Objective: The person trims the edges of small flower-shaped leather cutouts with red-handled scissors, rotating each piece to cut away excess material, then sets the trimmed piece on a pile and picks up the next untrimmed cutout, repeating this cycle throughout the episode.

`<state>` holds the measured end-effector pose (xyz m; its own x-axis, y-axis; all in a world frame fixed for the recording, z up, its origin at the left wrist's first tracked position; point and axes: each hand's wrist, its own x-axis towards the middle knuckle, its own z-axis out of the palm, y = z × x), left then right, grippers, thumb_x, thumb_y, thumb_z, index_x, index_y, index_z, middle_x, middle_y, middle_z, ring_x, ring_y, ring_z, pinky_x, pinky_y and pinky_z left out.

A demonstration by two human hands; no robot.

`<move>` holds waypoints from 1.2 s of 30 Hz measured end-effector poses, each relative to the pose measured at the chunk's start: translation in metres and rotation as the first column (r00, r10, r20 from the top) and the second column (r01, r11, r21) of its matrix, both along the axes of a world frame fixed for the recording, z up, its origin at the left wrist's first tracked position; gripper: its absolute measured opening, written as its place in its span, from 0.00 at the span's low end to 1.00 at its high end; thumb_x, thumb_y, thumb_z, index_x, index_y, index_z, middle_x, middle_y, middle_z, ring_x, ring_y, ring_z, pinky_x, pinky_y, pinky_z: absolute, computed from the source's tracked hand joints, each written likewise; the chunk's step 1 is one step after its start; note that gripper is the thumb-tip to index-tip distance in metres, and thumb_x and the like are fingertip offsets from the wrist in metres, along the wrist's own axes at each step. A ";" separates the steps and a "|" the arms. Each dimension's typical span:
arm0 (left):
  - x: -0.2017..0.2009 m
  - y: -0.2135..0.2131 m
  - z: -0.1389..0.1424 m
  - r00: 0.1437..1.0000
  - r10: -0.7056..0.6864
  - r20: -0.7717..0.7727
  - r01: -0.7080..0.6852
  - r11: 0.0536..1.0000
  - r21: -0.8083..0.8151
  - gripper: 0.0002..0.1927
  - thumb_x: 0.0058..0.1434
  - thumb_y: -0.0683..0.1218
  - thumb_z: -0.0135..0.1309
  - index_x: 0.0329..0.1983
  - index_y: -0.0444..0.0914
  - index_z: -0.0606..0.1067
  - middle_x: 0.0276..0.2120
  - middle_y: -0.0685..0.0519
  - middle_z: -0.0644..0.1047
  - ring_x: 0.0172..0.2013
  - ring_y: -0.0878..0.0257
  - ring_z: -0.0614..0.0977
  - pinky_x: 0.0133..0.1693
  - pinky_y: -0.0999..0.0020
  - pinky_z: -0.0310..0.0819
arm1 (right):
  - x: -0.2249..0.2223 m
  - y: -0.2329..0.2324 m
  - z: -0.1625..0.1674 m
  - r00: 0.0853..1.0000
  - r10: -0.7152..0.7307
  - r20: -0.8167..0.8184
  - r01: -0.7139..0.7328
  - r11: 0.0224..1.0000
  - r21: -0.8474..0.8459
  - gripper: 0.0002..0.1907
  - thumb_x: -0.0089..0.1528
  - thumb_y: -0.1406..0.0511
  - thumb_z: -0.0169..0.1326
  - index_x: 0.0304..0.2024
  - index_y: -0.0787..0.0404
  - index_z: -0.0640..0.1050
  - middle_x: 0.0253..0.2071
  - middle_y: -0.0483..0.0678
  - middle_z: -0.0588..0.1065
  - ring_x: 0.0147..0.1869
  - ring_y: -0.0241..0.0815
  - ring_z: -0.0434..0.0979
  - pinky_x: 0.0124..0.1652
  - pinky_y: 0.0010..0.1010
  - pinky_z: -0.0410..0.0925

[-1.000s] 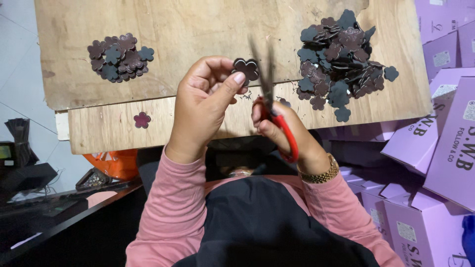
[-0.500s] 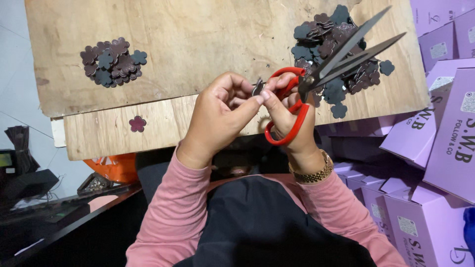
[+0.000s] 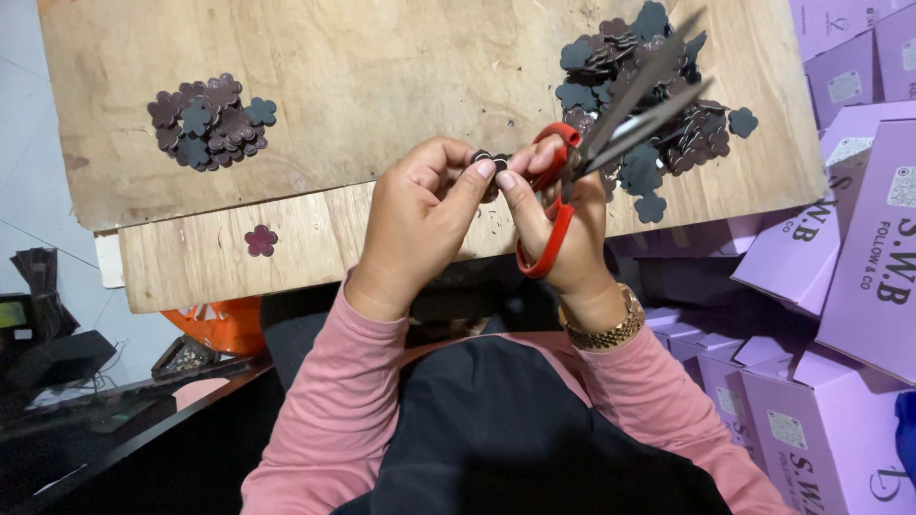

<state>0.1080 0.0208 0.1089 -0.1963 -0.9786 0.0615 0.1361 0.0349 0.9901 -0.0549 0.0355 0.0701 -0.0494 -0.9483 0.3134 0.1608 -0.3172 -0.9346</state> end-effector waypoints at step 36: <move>0.008 -0.003 -0.010 0.964 -0.155 -0.216 0.170 0.984 0.054 0.09 0.67 0.39 0.58 0.49 0.32 0.77 0.39 0.57 0.79 0.37 0.75 0.77 0.40 0.79 0.73 | 0.017 -0.002 -0.001 0.976 -0.013 0.217 0.019 1.000 -0.024 0.14 0.65 0.78 0.48 0.49 0.59 0.64 0.45 0.48 0.66 0.50 0.36 0.67 0.53 0.28 0.66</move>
